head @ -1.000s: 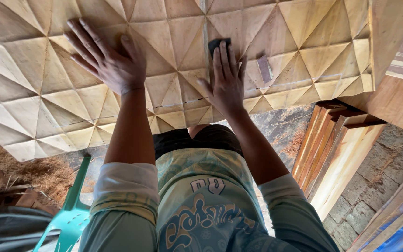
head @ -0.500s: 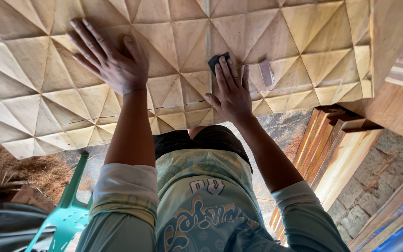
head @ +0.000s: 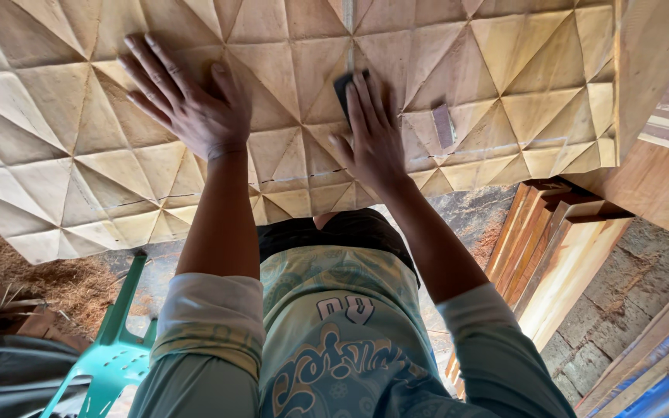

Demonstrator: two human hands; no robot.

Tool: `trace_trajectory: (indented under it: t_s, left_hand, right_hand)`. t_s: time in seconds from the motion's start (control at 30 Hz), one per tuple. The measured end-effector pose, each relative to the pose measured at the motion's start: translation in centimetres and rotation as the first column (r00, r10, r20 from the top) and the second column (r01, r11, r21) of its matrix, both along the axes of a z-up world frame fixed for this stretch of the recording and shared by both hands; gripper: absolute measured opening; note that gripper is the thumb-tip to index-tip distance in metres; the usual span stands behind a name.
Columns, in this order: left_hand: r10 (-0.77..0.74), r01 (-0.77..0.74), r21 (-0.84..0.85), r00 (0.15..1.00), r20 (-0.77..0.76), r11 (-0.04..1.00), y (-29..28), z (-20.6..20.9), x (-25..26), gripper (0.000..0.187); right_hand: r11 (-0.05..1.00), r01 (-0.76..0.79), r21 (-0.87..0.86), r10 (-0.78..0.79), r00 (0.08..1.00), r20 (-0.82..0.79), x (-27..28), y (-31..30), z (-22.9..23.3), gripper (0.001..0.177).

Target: The person sands a large wooden board with a geometric triangular pattern using a sanding block. They work systematically across the surface, smoothing the raised edges of the design.

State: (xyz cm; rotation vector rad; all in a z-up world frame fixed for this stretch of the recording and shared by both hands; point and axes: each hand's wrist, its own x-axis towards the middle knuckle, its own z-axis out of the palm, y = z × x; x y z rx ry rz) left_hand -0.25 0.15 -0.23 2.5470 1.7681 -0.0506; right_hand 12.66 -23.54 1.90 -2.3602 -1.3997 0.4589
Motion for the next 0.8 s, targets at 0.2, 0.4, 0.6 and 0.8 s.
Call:
trace_trajectory:
  t_s: [0.2,0.4,0.6,0.8]
  left_hand:
    - [-0.006,0.005,0.014,1.000,0.029,1.000,-0.2,-0.2,0.0,0.082]
    - [0.005,-0.005,0.015,1.000,0.014,1.000,-0.2,-0.1,0.1,0.082]
    - [0.012,-0.013,0.014,1.000,0.021,1.000,-0.2,-0.2,0.1,0.083]
    - [0.006,-0.006,0.003,1.000,0.016,1.000,-0.2,-0.2,-0.2,0.083]
  right_hand:
    - [1.000,0.024,0.002,-0.024,1.000,-0.017,-1.1,0.0,-0.5,0.084]
    - [0.996,0.070,0.050,-0.072,0.996,0.044,-1.0,1.6,-0.9,0.082]
    - [0.997,0.069,-0.016,-0.069,0.998,0.015,-1.8,0.7,-0.7,0.079]
    - [0.982,0.149,-0.119,-0.139,0.986,0.089,-3.0,-0.6,-0.1,0.087]
